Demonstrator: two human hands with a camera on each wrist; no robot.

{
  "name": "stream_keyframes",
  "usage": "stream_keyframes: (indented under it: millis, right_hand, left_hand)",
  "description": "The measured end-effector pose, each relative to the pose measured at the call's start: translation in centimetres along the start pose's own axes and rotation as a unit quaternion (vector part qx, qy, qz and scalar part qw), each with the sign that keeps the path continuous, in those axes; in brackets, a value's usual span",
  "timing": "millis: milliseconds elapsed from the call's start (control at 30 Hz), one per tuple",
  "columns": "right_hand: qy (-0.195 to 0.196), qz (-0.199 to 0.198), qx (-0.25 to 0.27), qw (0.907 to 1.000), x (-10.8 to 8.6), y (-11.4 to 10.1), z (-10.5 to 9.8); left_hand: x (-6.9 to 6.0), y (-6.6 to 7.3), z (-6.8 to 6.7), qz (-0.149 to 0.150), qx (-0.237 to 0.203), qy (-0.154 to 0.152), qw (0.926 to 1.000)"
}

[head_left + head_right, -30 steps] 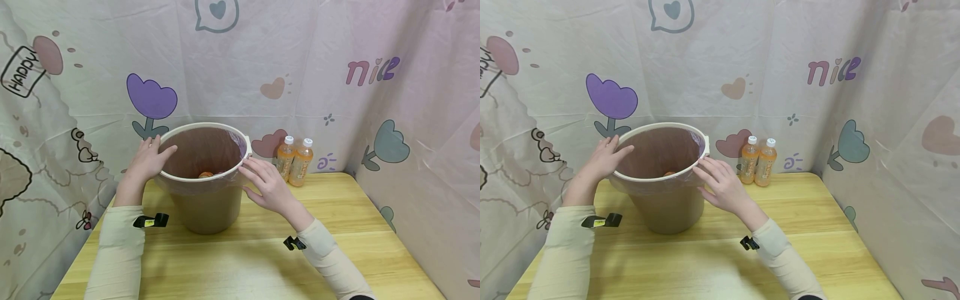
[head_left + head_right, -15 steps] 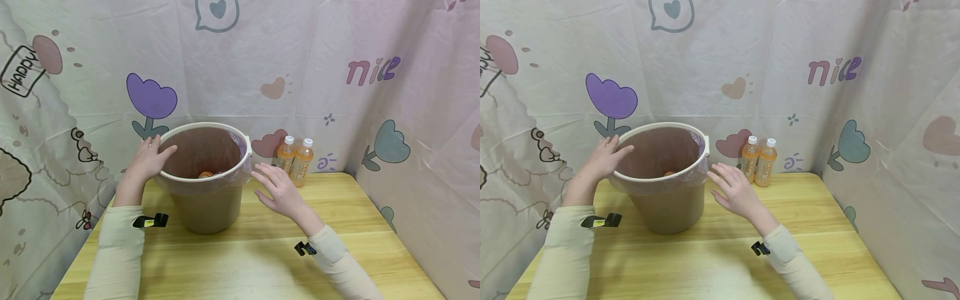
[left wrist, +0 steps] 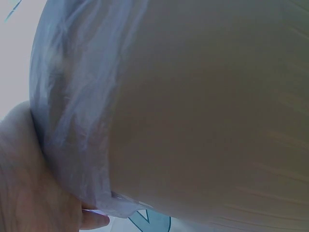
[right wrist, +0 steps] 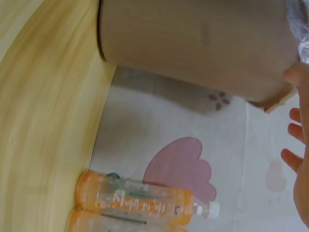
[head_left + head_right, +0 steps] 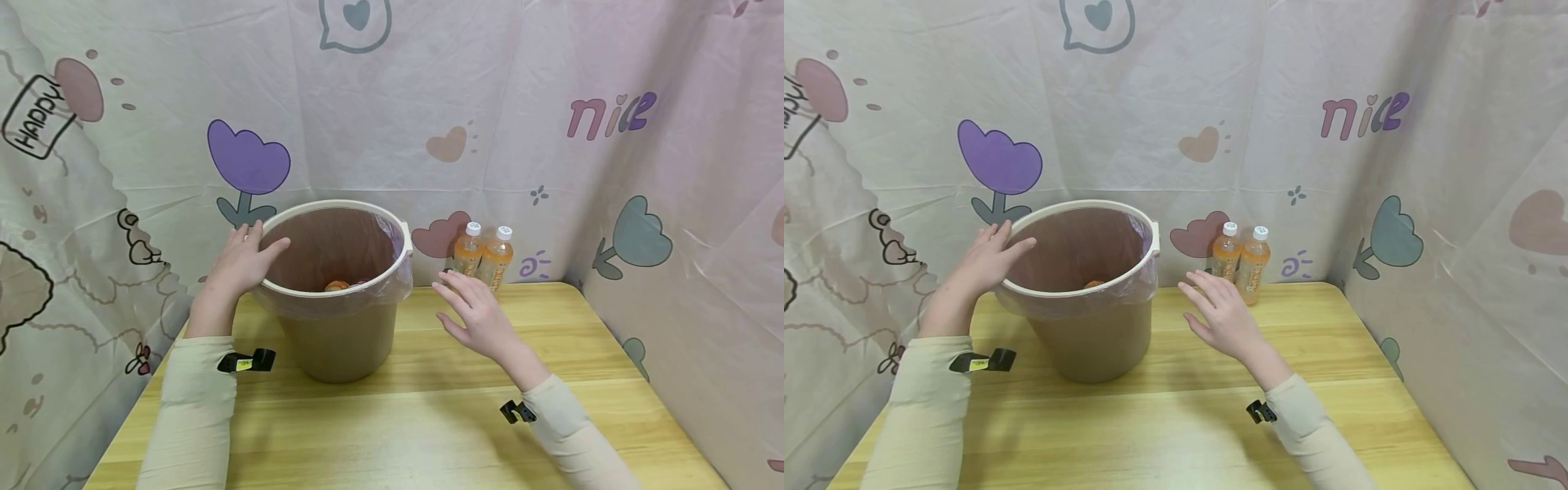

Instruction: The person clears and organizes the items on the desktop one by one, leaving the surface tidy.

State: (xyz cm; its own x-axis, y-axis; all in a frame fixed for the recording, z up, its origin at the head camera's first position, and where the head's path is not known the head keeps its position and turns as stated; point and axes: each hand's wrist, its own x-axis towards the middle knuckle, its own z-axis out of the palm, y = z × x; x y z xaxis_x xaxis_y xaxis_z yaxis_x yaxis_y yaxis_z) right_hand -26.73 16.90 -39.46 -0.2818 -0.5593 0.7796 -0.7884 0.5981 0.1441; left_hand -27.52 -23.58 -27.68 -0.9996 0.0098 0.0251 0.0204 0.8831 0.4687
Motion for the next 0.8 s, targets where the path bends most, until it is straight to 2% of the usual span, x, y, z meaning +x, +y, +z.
stream_keyframes:
  millis: [633, 800]
  right_hand:
    - [-0.005, 0.021, -0.031, 0.9993, -2.5, 2.4, -1.7]
    - [-0.019, 0.041, -0.038, 0.9983, -3.1, 2.9, -2.2]
  left_hand:
    - [0.0, 0.1, 0.0, -0.001, -0.004, 0.001, 1.0000]
    - [0.0, 0.0, 0.1, -0.002, -0.004, 0.001, 1.0000]
